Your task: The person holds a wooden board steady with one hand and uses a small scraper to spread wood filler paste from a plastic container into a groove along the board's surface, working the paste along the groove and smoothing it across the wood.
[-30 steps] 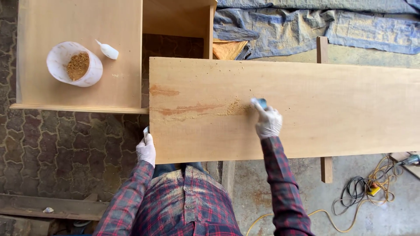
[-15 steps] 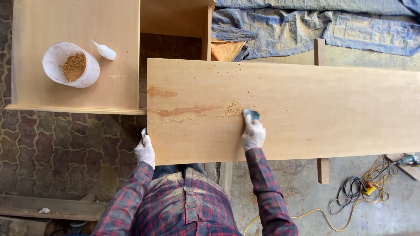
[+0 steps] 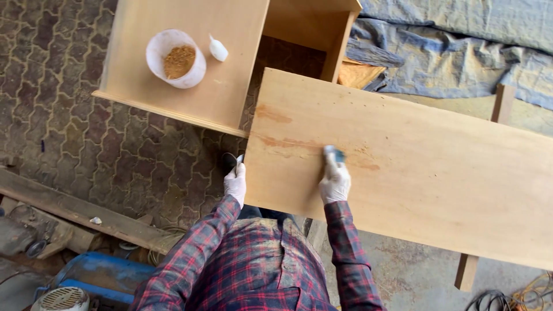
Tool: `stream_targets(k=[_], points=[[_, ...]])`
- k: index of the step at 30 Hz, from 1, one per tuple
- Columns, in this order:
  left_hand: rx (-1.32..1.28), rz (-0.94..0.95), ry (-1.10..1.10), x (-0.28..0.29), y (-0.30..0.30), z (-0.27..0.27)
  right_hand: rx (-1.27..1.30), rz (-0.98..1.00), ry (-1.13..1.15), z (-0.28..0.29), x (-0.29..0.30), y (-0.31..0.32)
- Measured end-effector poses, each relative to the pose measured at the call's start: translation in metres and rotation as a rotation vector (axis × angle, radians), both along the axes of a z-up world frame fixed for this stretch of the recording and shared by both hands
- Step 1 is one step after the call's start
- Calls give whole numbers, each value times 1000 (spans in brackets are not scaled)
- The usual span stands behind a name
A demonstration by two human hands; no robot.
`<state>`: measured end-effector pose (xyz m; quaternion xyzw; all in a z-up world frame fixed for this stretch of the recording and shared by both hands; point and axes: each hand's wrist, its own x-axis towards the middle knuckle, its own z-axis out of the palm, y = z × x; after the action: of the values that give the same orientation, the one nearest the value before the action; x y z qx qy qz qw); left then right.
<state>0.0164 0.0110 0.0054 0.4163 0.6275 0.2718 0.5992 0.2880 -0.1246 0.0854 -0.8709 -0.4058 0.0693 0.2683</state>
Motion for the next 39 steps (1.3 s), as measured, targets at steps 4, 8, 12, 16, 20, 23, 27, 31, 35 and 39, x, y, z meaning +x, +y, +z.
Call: stream_targets(k=[4, 8, 12, 16, 20, 23, 27, 31, 35, 39], points=[[-106, 106, -201, -14, 5, -10, 132, 159, 58, 43, 29, -17], [-288, 216, -340, -25, 6, -4, 128, -417, 33, -15, 80, -44], [-427, 197, -458, -23, 6, 13, -14, -38, -423, -38, 25, 12], [-428, 154, -458, -17, 19, 9, 70, 82, -257, 12, -62, 63], [-432, 89, -357, -14, 43, 7, 142, 107, -10, 44, -69, 49], [-422, 3, -366, -15, 61, 23, 225, -180, -70, 21, -66, 32], [-582, -124, -425, -22, 80, 57, 8, -175, -97, -11, -127, 75], [-753, -178, -367, -28, 97, 57, 7, -139, 27, 17, -177, 100], [-779, -329, -356, -32, 118, 50, -184, -23, 48, 24, -186, 84], [-863, -308, -494, -24, 127, 71, 6, 192, -346, 7, -151, 106]])
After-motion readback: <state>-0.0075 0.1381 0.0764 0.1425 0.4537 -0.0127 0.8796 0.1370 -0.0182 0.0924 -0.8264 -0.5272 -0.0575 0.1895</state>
